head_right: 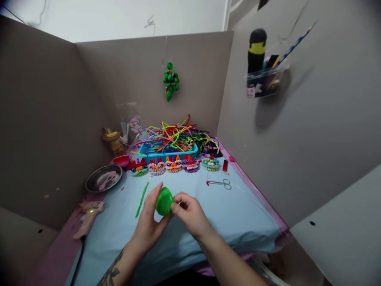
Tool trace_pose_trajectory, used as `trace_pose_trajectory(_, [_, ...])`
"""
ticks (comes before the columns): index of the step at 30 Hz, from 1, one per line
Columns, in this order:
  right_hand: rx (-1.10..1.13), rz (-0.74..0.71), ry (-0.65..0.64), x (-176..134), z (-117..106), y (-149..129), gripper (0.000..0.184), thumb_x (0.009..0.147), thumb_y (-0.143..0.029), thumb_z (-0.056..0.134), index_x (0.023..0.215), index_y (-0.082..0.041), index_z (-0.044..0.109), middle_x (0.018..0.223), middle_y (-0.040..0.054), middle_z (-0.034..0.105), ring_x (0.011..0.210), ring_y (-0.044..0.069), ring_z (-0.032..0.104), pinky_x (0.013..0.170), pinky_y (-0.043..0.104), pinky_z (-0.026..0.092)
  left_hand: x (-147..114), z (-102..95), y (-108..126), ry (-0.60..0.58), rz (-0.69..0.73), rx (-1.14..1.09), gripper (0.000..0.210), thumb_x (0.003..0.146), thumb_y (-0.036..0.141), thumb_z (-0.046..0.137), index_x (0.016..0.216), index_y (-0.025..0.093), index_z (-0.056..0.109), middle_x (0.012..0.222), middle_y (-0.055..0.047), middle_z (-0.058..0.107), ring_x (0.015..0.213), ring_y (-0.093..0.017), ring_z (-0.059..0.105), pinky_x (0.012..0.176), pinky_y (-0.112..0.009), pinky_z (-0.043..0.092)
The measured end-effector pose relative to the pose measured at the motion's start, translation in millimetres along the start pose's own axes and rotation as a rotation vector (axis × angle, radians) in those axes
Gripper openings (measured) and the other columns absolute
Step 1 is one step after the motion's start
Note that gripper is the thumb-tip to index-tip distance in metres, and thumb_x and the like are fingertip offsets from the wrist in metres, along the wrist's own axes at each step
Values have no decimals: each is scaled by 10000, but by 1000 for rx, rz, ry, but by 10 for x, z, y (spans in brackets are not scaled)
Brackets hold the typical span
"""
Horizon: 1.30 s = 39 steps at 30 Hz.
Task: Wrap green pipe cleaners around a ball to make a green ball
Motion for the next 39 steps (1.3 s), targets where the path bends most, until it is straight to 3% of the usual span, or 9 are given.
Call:
trace_pose_trajectory(4, [-120, -97, 42, -22, -20, -39, 243, 780, -383, 661, 678, -172, 593, 743, 16, 546, 721, 156, 514, 684, 269, 411, -15, -2, -53, 40, -317, -363, 879, 703, 292, 746, 1426, 313, 247, 1524, -120, 235, 1343, -331, 338, 1011, -463, 412])
trace_pose_trajectory(9, [-169, -148, -69, -62, -13, -52, 199, 791, -379, 661, 777, -181, 677, 837, 54, 611, 825, 191, 571, 765, 303, 437, -19, 0, -85, 38, -477, -621, 692, 701, 330, 745, 1315, 237, 440, 1344, -127, 487, 1177, -309, 521, 928, -399, 479])
trace_pose_trajectory(12, [-85, -122, -49, -65, -39, -37, 239, 826, -407, 617, 879, -186, 690, 884, 63, 623, 845, 193, 575, 754, 300, 447, -14, -31, -72, 19, -468, -553, 688, 684, 302, 759, 1304, 232, 468, 1324, -125, 506, 1196, -310, 504, 930, -395, 478])
trace_pose_trajectory(16, [-16, -33, -13, -59, -29, -11, 228, 791, -383, 664, 734, -163, 664, 746, 27, 586, 724, 161, 536, 683, 271, 432, 5, -58, 13, -45, -371, -416, 637, 675, 287, 765, 1269, 263, 533, 1428, -111, 405, 1325, -328, 363, 984, -409, 445])
trace_pose_trajectory(23, [77, 10, 12, -87, -22, 17, 280, 783, -400, 666, 653, -165, 587, 636, -17, 504, 615, 125, 461, 606, 243, 389, 7, -11, 60, -95, -320, -363, 706, 687, 291, 757, 1334, 273, 474, 1443, -105, 397, 1343, -309, 347, 1040, -408, 391])
trace_pose_trajectory(29, [67, 2, 48, -77, -71, -2, 279, 784, -439, 652, 845, -168, 682, 832, 49, 628, 792, 186, 553, 728, 291, 438, -5, -18, 43, -69, -141, -121, 979, 731, 147, 697, 1467, 340, 81, 1434, -108, 417, 1323, -277, 381, 1072, -481, 314])
trace_pose_trajectory(33, [128, 58, 33, -40, -16, 33, 292, 753, -433, 687, 680, -157, 624, 650, -1, 549, 640, 141, 481, 645, 264, 403, -25, -27, 82, -136, 68, 27, 948, 778, 55, 592, 1468, 358, 16, 1434, -97, 426, 1357, -263, 324, 1100, -515, 243])
trace_pose_trajectory(35, [196, 81, 48, -30, 4, 67, 330, 723, -447, 713, 631, -161, 576, 614, -14, 504, 605, 128, 445, 628, 259, 392, -36, -63, 59, -90, 12, -13, 958, 771, 83, 620, 1469, 353, 21, 1505, -103, 307, 1395, -279, 240, 1103, -520, 233])
trace_pose_trajectory(39, [292, 111, 99, -37, 3, 150, 397, 664, -525, 735, 650, -174, 549, 622, -8, 500, 586, 130, 432, 623, 273, 410, -57, -66, -55, 6, -341, -397, 1039, 680, 270, 769, 1460, 354, 87, 1541, -118, 181, 1391, -316, 235, 1048, -474, 348])
Point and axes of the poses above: each hand's wrist, its own x-axis towards the middle knuckle, its own z-axis out of the palm, y = z × x, the point moved 4 cm from there along x, towards the middle knuckle
